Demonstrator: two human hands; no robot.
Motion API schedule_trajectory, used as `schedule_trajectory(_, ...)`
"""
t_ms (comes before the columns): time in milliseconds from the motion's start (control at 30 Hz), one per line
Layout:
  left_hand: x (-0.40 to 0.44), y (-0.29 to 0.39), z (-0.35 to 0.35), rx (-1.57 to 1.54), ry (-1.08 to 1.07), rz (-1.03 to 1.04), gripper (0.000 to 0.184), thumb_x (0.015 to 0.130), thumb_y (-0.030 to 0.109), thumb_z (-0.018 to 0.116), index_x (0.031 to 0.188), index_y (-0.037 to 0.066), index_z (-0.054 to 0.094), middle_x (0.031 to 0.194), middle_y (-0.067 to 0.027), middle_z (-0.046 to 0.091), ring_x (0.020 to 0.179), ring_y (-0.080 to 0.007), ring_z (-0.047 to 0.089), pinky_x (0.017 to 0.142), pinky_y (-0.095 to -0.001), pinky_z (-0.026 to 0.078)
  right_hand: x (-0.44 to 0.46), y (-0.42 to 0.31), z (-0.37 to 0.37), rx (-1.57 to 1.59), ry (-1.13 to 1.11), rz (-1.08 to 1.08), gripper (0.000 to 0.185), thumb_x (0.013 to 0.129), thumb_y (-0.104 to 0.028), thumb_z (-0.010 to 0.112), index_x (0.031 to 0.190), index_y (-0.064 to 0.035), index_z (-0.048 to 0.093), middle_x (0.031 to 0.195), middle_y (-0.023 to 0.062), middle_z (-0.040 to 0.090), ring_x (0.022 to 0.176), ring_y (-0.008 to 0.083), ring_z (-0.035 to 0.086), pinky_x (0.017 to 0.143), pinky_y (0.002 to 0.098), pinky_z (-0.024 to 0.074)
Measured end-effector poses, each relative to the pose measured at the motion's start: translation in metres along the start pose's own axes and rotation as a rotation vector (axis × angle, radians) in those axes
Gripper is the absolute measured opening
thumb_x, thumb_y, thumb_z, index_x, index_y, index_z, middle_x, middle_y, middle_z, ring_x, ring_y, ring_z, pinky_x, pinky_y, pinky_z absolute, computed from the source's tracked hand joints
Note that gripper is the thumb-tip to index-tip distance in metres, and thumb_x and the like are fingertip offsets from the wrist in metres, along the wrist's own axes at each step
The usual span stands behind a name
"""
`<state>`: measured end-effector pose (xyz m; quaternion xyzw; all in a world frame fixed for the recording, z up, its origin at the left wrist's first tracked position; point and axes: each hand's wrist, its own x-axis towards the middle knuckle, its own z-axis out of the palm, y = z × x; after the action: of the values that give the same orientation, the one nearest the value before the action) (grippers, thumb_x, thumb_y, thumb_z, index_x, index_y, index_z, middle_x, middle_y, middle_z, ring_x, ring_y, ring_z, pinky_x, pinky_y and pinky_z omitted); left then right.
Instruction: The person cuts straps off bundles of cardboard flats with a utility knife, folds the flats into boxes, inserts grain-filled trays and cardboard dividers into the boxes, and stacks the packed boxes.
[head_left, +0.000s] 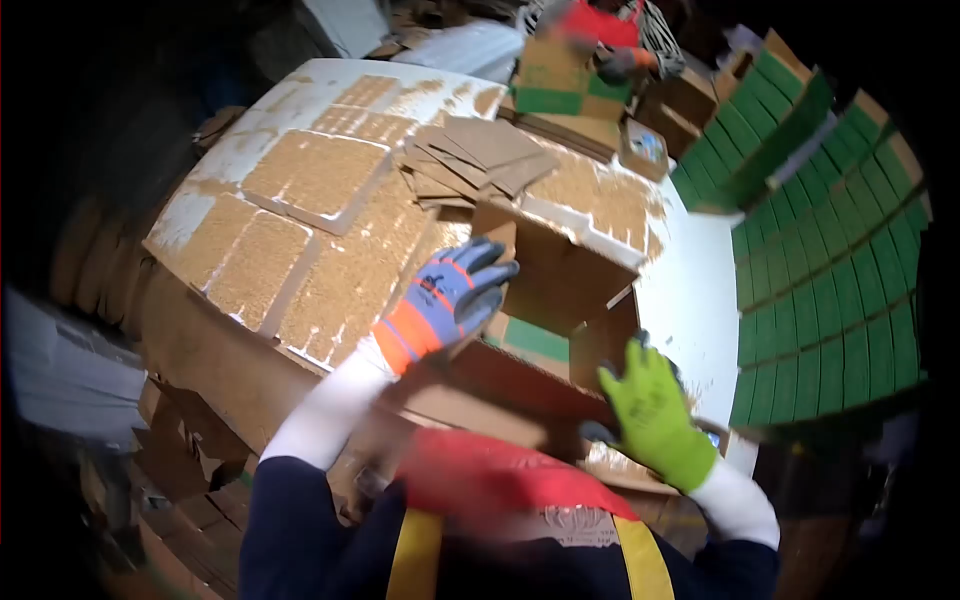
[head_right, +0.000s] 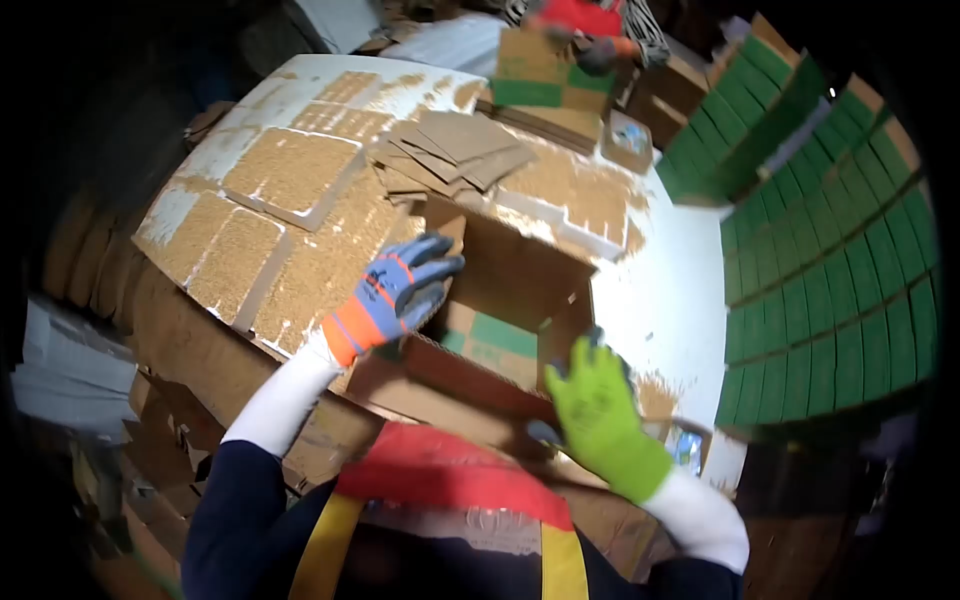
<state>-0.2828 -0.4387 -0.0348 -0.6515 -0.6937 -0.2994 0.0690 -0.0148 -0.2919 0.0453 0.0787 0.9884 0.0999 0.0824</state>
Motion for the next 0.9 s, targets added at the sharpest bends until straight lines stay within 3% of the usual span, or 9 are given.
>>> schedule_trajectory(100,-0.005,-0.007,0.047,0.19,-0.449,0.117,0.04,0.08,0.035,0.065,0.115,0.016,0.062,0.131,-0.0158,0.05,0.12,-0.0386,0.046,0.099,-0.0494,0.037,0.03,0.001,0.01,-0.003,0.176,-0.089,0.043,0.08,-0.049,0.062,0.1,-0.0111,0.066,0.11,0.0205,0.057,0.11,0.0465,0.046,0.1,0.0526,0.0309)
schedule_trajectory(300,0.007,-0.002,0.053,-0.15,0.042,-0.014,0.033,0.078,0.017,0.065,0.11,0.01,0.065,0.114,-0.0141,0.061,0.113,-0.0337,0.051,0.1,-0.0428,0.037,0.005,-0.001,0.069,0.207,0.182,-0.151,0.021,0.076,-0.029,0.064,0.081,-0.0089,0.069,0.099,0.0186,0.058,0.102,0.0469,0.049,0.103,0.0572,0.0304)
schedule_trajectory(367,0.005,-0.004,0.051,-0.227,-0.032,0.0,0.033,0.081,0.02,0.062,0.112,0.009,0.064,0.117,-0.0134,0.06,0.115,-0.0328,0.052,0.101,-0.0427,0.037,0.034,-0.016,0.028,-0.158,0.119,-0.588,0.018,0.073,-0.018,0.061,0.085,-0.0084,0.07,0.095,0.0141,0.055,0.102,0.0448,0.047,0.088,0.0518,0.0427)
schedule_trajectory(433,0.004,-0.052,0.06,-0.455,-0.136,0.159,0.041,0.092,0.032,0.048,0.119,0.004,0.061,0.124,-0.0108,0.059,0.117,-0.0306,0.053,0.104,-0.0436,0.034,0.074,0.025,0.014,0.475,0.007,-0.543,0.05,0.068,-0.025,0.072,0.114,-0.0077,0.062,0.108,0.0114,0.066,0.096,0.0327,0.063,0.092,0.0423,0.0474)
schedule_trajectory(500,0.018,-0.03,0.021,-1.669,-0.037,-0.513,0.053,0.096,0.041,0.038,0.125,0.001,0.056,0.127,-0.0091,0.058,0.116,-0.0295,0.055,0.105,-0.0443,0.034,0.089,0.063,0.064,1.3,-0.17,-0.378,0.065,0.07,-0.035,0.079,0.125,-0.0089,0.055,0.112,0.0111,0.062,0.093,0.0219,0.06,0.083,0.0329,0.0497)
schedule_trajectory(600,0.017,-0.02,0.058,-0.385,-0.164,-0.214,0.045,0.082,0.027,0.064,0.123,0.008,0.057,0.123,-0.0108,0.056,0.112,-0.0312,0.053,0.098,-0.0457,0.039,0.095,0.062,0.05,0.959,-0.226,-0.056,0.06,0.071,-0.027,0.081,0.123,-0.0069,0.058,0.101,0.008,0.068,0.084,0.0172,0.065,0.075,0.0292,0.0517)
schedule_trajectory(633,0.016,-0.021,0.064,0.157,-0.063,-0.078,0.045,0.077,0.023,0.069,0.118,0.01,0.059,0.12,-0.0111,0.056,0.11,-0.0321,0.052,0.095,-0.0455,0.04,0.097,0.066,0.048,0.871,0.06,-0.083,0.055,0.068,-0.025,0.079,0.118,-0.011,0.061,0.102,0.0081,0.067,0.091,0.0207,0.064,0.081,0.0319,0.0506)
schedule_trajectory(767,0.018,0.003,0.056,0.19,0.237,-0.016,0.05,0.075,0.026,0.069,0.119,0.009,0.055,0.122,-0.0142,0.05,0.112,-0.0333,0.047,0.095,-0.0465,0.037,0.133,0.13,0.047,0.502,1.211,0.057,0.041,0.076,-0.011,0.071,0.116,-0.0099,0.062,0.111,0.012,0.064,0.102,0.0269,0.061,0.087,0.0369,0.05)
schedule_trajectory(900,0.006,0.013,0.043,0.31,0.393,-0.419,0.093,0.07,0.052,0.07,0.139,-0.001,0.037,0.143,-0.0222,0.035,0.13,-0.043,0.032,0.107,-0.0553,0.022,0.123,0.064,0.135,0.238,0.504,0.094,0.073,0.084,-0.042,0.062,0.141,-0.0057,0.035,0.138,0.0262,0.041,0.122,0.0494,0.042,0.098,0.0575,0.0359)
